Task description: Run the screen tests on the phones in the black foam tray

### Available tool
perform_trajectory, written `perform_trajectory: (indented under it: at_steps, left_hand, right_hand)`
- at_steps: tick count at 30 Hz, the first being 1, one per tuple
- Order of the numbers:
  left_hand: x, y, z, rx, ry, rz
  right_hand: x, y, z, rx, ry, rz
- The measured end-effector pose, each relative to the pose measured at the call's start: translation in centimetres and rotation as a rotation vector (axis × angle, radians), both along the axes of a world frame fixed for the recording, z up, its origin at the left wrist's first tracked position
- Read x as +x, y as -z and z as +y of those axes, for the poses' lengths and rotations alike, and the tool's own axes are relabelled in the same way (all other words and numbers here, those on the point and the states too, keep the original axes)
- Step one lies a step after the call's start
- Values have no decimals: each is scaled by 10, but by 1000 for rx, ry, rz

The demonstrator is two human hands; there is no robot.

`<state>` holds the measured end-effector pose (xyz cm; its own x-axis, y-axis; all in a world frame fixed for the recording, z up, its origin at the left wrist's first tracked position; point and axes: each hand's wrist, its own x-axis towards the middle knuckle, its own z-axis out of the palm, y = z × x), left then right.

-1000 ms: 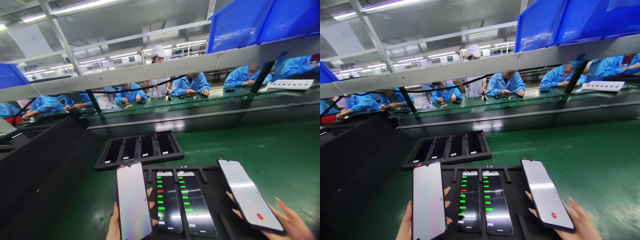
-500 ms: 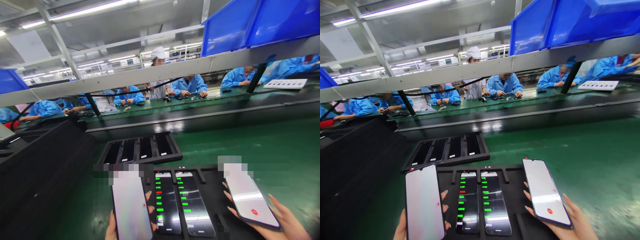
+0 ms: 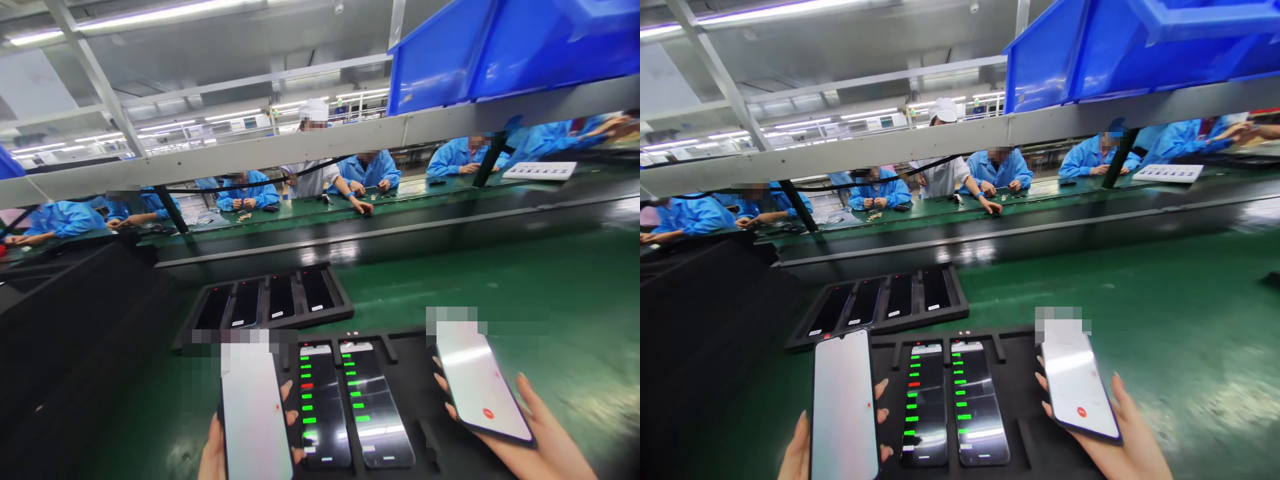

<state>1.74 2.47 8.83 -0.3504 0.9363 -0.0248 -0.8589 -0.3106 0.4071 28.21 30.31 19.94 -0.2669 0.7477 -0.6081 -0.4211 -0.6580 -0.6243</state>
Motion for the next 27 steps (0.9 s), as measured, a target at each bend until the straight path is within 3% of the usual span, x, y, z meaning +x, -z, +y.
perform_trajectory:
  at_steps: [3,6,10,22,27]
  left_hand:
    - [-16,20,0,61,-8,-61]
    - [-36,41,0,189,64,-124]
    - [-51,57,-3,242,92,-149]
    - [-48,59,-6,319,144,-197]
    - [-47,59,-8,274,151,-200]
  right_hand:
    - [3,5,2,-14,-24,64]
    - [6,12,6,-38,-46,118]
    - [10,17,10,-52,-52,142]
    - [9,15,8,-46,-36,105]
    - [15,21,12,-22,-63,113]
